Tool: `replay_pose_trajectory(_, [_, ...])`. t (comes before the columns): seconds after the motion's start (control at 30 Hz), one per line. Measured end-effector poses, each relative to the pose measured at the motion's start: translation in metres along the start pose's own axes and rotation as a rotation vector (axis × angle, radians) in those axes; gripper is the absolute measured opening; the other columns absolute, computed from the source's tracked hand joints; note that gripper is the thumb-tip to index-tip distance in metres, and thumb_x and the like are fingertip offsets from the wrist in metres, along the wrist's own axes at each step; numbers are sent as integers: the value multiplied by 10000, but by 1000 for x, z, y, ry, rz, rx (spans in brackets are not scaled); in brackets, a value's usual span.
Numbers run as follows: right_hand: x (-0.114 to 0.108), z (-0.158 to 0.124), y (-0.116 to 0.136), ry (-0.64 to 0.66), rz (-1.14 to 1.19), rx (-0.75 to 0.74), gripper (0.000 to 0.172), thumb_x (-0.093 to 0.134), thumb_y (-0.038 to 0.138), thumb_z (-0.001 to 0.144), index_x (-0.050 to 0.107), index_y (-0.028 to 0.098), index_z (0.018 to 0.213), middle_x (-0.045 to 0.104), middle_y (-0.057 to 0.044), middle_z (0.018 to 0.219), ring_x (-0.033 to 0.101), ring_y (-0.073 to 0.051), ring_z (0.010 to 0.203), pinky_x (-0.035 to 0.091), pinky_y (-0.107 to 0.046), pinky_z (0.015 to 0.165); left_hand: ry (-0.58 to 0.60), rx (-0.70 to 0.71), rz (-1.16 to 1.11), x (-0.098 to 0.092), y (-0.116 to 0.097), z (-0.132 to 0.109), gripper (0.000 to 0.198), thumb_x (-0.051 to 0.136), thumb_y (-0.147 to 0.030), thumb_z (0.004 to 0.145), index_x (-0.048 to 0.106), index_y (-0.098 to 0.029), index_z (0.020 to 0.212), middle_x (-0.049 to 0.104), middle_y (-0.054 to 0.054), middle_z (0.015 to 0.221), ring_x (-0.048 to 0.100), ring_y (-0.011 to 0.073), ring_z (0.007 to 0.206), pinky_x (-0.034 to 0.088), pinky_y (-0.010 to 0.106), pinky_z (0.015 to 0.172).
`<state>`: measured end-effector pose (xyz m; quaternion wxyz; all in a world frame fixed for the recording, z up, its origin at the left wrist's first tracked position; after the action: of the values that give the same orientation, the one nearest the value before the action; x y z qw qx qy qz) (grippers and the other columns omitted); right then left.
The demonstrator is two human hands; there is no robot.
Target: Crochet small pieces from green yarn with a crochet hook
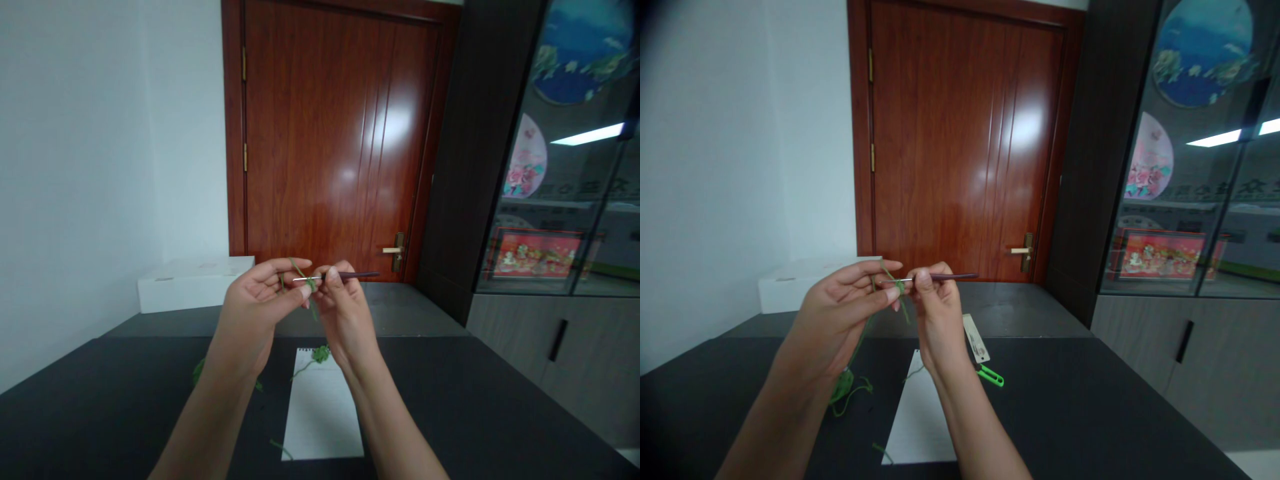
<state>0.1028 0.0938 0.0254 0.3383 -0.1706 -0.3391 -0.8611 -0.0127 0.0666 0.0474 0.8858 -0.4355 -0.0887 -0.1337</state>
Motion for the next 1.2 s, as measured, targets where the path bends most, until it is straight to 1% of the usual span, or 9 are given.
replay_pose_trajectory(0.1, [1,-3,10,-7,-99,-166,241,752,372,852,563,224,833,662,-2,894,643,-146,798,540,-271,665,6,-1,-27,2,1,-1,312,838,-75,641,769,-128,940,739,47,811,649,138,679,539,243,639])
replay_pose_trajectory(0.2, [-3,-6,13,-59,-200,-246,201,731,358,874,581,224,866,660,-4,873,650,-148,805,528,-258,660,-6,-27,-62,4,4,-1,363,845,-74,639,762,-129,989,763,74,891,688,162,806,555,248,729])
replay_pose_trajectory(0.27, [-6,-8,13,-102,-213,-257,190,732,350,874,593,221,872,641,4,861,643,-139,777,523,-252,655,-26,-50,-85,5,6,-2,390,857,-80,634,754,-125,1007,768,79,913,695,166,851,553,247,769])
replay_pose_trajectory(0.33, [-8,-9,12,-126,-195,-258,176,739,337,871,610,217,870,632,6,864,637,-130,764,516,-246,653,-44,-67,-107,4,8,-2,402,868,-94,633,746,-122,1014,767,70,896,693,155,830,549,244,769])
replay_pose_trajectory(0.57, [-2,-12,12,-122,-161,-274,104,729,268,884,639,219,869,632,14,875,631,-128,815,507,-258,731,-79,-67,-151,3,10,-4,443,871,-90,632,726,-114,1049,765,51,861,692,140,821,536,235,782])
replay_pose_trajectory(0.77, [-2,-13,17,-109,-104,-314,44,721,248,895,683,231,881,626,12,892,624,-137,859,491,-284,806,33,-40,-137,9,7,-3,521,863,-57,639,707,-123,1132,764,46,866,691,141,835,531,225,773])
replay_pose_trajectory(0.9, [-2,-12,17,-96,-76,-304,55,733,266,887,691,234,873,627,9,883,612,-144,865,478,-294,829,97,-58,-166,12,6,-3,555,850,-52,668,677,-122,1191,756,44,880,684,134,854,517,213,781])
replay_pose_trajectory(1.03, [1,-10,14,-62,-13,-236,114,756,311,869,675,235,843,604,12,873,577,-137,861,467,-277,822,162,-84,-189,16,7,-2,622,840,-46,692,634,-131,1272,733,22,838,662,114,804,500,207,760])
replay_pose_trajectory(1.2, [2,-7,11,-8,84,-104,161,718,347,896,627,227,838,547,27,804,509,-115,738,453,-242,689,235,-112,-214,19,6,-2,686,827,-46,710,582,-132,1345,705,20,805,647,123,769,484,219,705])
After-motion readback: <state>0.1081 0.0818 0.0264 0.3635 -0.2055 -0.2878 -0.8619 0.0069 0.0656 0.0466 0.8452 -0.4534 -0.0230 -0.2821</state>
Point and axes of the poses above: each hand's wrist, its own z-axis towards the middle knuckle, its own x-axis out of the palm, y = z × x, the point moved 8 cm from there along z, towards the middle knuckle
